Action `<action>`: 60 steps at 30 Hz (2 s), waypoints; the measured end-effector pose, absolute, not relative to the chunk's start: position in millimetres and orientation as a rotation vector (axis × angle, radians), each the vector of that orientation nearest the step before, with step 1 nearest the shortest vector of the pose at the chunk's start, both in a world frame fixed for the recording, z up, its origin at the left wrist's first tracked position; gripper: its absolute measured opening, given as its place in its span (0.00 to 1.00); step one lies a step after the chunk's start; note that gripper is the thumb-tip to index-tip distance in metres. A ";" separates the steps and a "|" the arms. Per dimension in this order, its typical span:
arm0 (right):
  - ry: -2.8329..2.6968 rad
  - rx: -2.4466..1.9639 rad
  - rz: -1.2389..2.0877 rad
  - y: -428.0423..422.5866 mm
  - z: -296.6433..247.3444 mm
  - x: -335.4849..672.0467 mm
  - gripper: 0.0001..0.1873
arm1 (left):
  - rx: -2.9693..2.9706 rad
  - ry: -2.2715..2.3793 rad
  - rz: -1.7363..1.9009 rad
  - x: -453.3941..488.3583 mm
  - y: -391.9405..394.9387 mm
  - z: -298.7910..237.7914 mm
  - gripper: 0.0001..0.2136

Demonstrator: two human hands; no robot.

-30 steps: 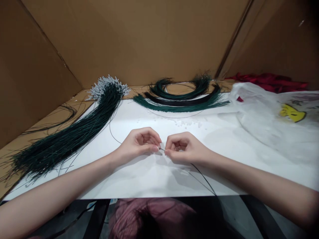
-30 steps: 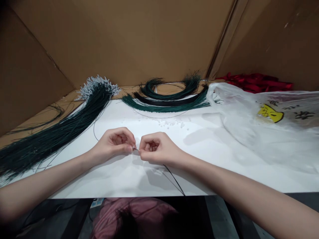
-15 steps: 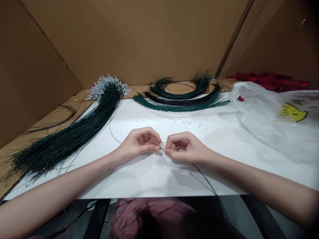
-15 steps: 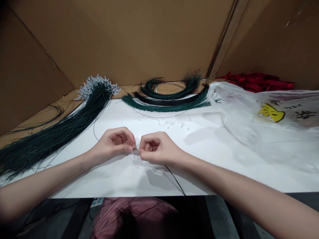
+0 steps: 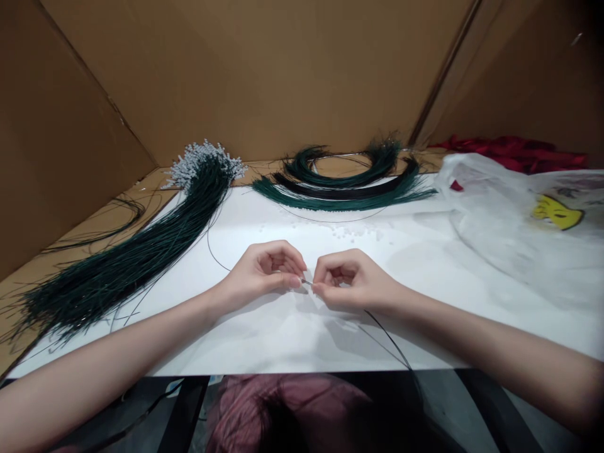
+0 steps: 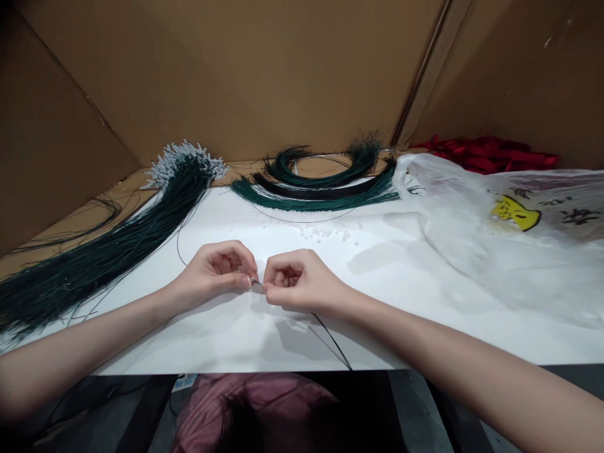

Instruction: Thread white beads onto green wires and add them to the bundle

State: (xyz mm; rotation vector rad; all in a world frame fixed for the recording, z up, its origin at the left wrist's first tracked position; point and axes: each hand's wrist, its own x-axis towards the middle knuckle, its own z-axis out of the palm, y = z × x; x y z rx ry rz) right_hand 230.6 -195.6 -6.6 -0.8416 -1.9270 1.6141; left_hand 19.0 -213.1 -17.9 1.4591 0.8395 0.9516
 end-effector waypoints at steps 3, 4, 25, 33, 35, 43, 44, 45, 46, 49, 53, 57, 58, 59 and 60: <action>-1.928 -0.838 1.609 -195.2 -7.2 230.6 0.04 | 1.461 0.842 0.953 18.4 -213.3 -18.6 0.07; -1.930 -0.837 1.604 -195.0 -7.4 230.7 0.04 | 1.461 0.845 0.953 18.1 -213.4 -19.0 0.07; -1.948 -0.845 1.577 -195.2 -8.7 230.6 0.04 | 1.545 0.843 0.934 19.1 -215.3 -18.7 0.07; -1.958 -0.862 1.494 -195.3 -11.9 231.8 0.06 | 1.740 0.934 0.984 22.7 -219.1 -18.5 0.07; -1.954 -0.873 1.476 -194.8 -12.5 231.6 0.07 | 1.729 0.937 1.016 23.0 -218.9 -18.1 0.07; -1.964 -0.888 1.392 -193.2 -14.2 229.8 0.10 | 1.683 0.974 1.060 22.8 -217.1 -17.5 0.08; -1.978 -0.882 1.390 -192.9 -14.5 229.9 0.10 | 1.673 0.974 1.052 23.1 -217.3 -17.4 0.08; -1.991 -0.875 1.386 -192.7 -14.8 230.1 0.10 | 1.662 0.971 1.044 23.3 -217.5 -17.2 0.08; -2.005 -0.871 1.382 -192.4 -15.0 230.4 0.10 | 1.655 0.970 1.037 23.5 -217.8 -17.0 0.08; -2.042 -0.865 1.364 -191.7 -16.0 231.2 0.10 | 1.680 0.982 1.025 23.2 -218.9 -16.6 0.07; -2.062 -0.865 1.351 -191.1 -17.2 231.6 0.09 | 1.744 0.991 1.000 22.0 -219.9 -16.8 0.06; -2.045 -0.862 1.355 -191.3 -16.9 231.4 0.10 | 1.755 0.994 0.989 22.0 -220.3 -17.3 0.06; -2.037 -0.856 1.366 -191.4 -16.7 231.4 0.12 | 1.747 0.991 0.989 22.2 -220.3 -17.4 0.07; -2.029 -0.850 1.380 -191.5 -16.5 231.4 0.14 | 1.736 0.987 0.990 22.4 -220.2 -17.6 0.07; -2.024 -0.845 1.391 -191.6 -16.4 231.4 0.16 | 1.724 0.984 0.993 22.6 -220.0 -17.7 0.07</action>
